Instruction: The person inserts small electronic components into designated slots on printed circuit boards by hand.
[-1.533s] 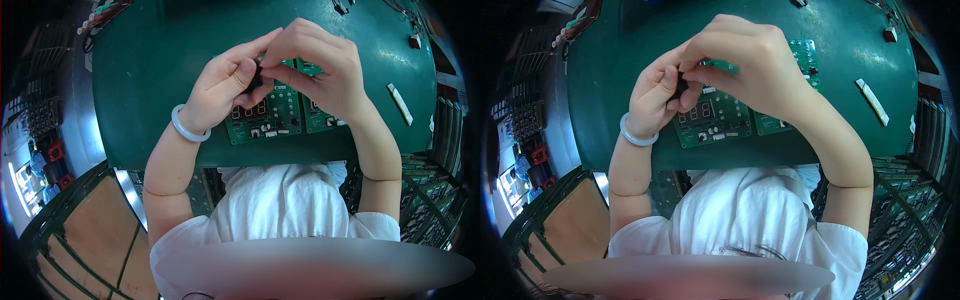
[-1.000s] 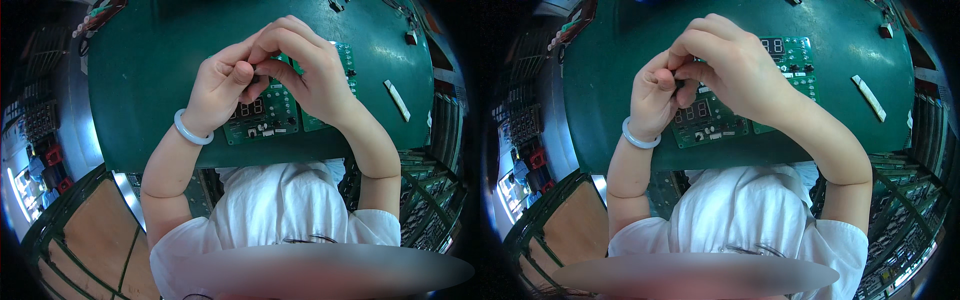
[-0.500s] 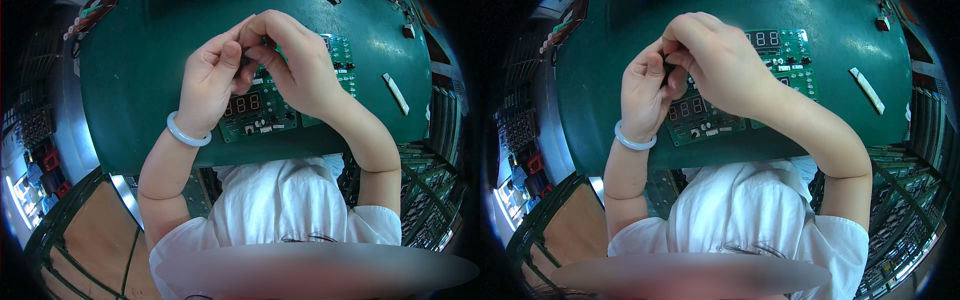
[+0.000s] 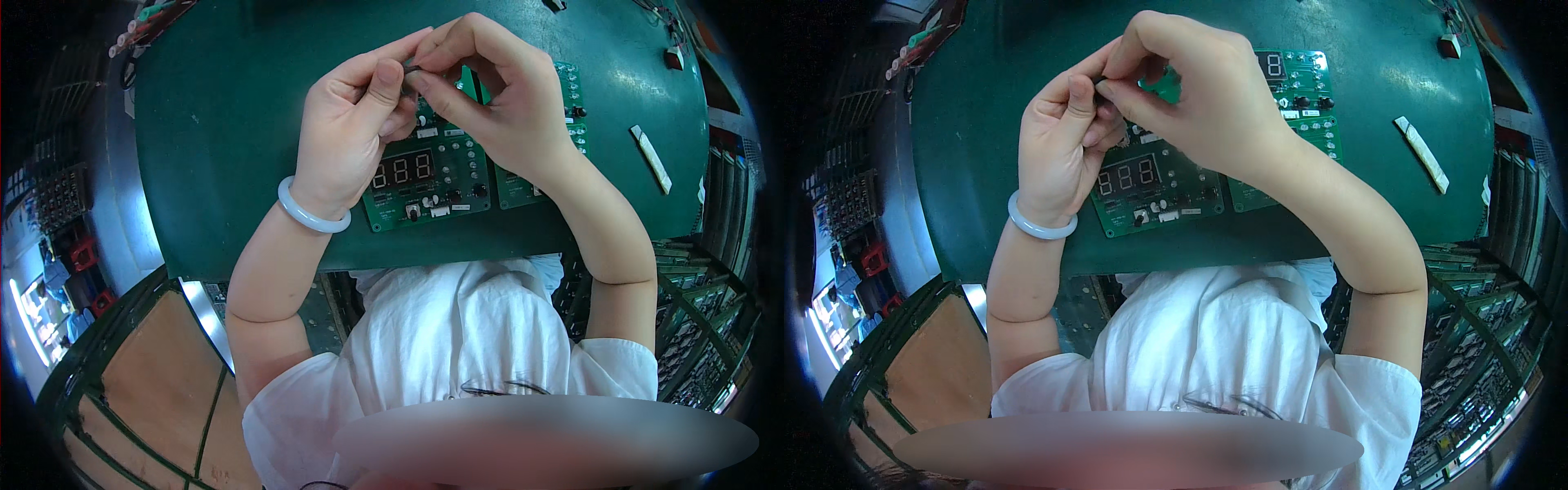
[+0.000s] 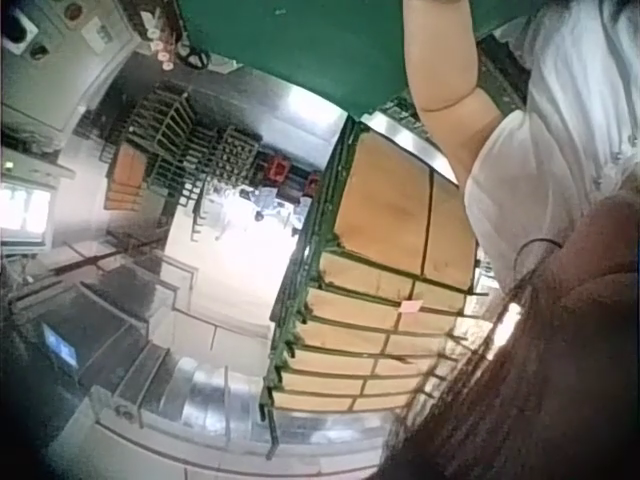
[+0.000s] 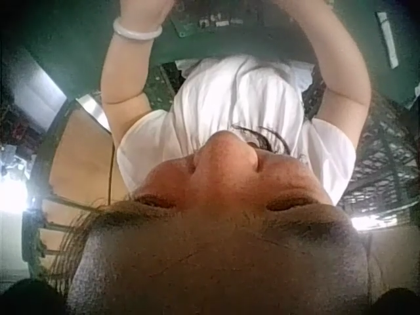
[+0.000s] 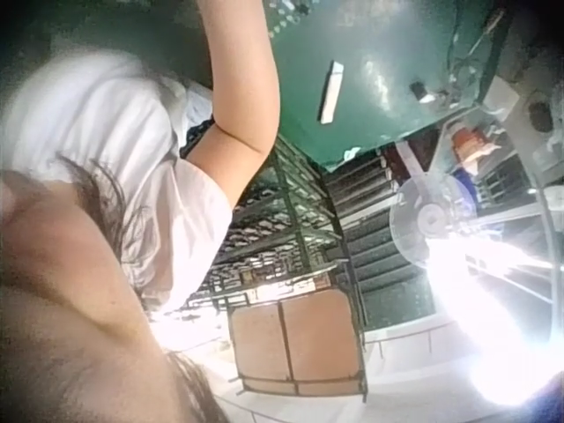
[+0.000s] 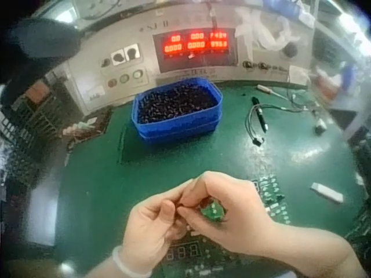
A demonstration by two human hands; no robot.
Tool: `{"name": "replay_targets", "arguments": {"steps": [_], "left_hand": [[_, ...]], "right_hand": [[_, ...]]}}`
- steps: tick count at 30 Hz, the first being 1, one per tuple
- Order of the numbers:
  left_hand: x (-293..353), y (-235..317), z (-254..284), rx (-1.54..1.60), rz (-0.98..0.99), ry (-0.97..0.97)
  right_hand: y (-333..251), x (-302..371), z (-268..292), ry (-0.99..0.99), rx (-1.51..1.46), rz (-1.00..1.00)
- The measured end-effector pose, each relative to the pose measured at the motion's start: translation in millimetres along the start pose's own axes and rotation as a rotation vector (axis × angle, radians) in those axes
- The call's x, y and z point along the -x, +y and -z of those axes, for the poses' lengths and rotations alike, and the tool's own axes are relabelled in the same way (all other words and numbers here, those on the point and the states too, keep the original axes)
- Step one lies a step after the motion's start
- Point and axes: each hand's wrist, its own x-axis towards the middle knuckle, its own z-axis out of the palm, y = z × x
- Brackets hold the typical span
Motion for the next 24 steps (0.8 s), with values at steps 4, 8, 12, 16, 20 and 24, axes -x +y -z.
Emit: {"name": "replay_targets", "arguments": {"steps": [4,8,12,16,20,24], "left_hand": [[-0.3,-2.0,2.2,0.019,-0.033,-0.015],[-0.8,3.4,-1.6,0.048,0.005,0.053],[-4.3,4.3,5.8,0.176,0.001,0.028],[-4.3,5.2,14.2,0.224,-0.043,0.017],[-5.0,7.9,14.6,0.241,-0.035,0.015],[-6.4,8.7,18.4,0.234,-0.016,0.008]], "right_hand": [[2.8,1.1,0.0,-0.008,-0.054,-0.032],[7.3,1.5,-0.7,0.047,-0.243,-0.066],[-8.4,-2.9,6.0,0.072,-0.504,-0.291],[-14.8,-9.0,27.7,-0.031,-0.731,-0.590],[17.4,0.6,34.8,-0.112,-0.464,-0.202],[21.5,-6.0,46.8,-0.273,-0.330,-0.116]]}}
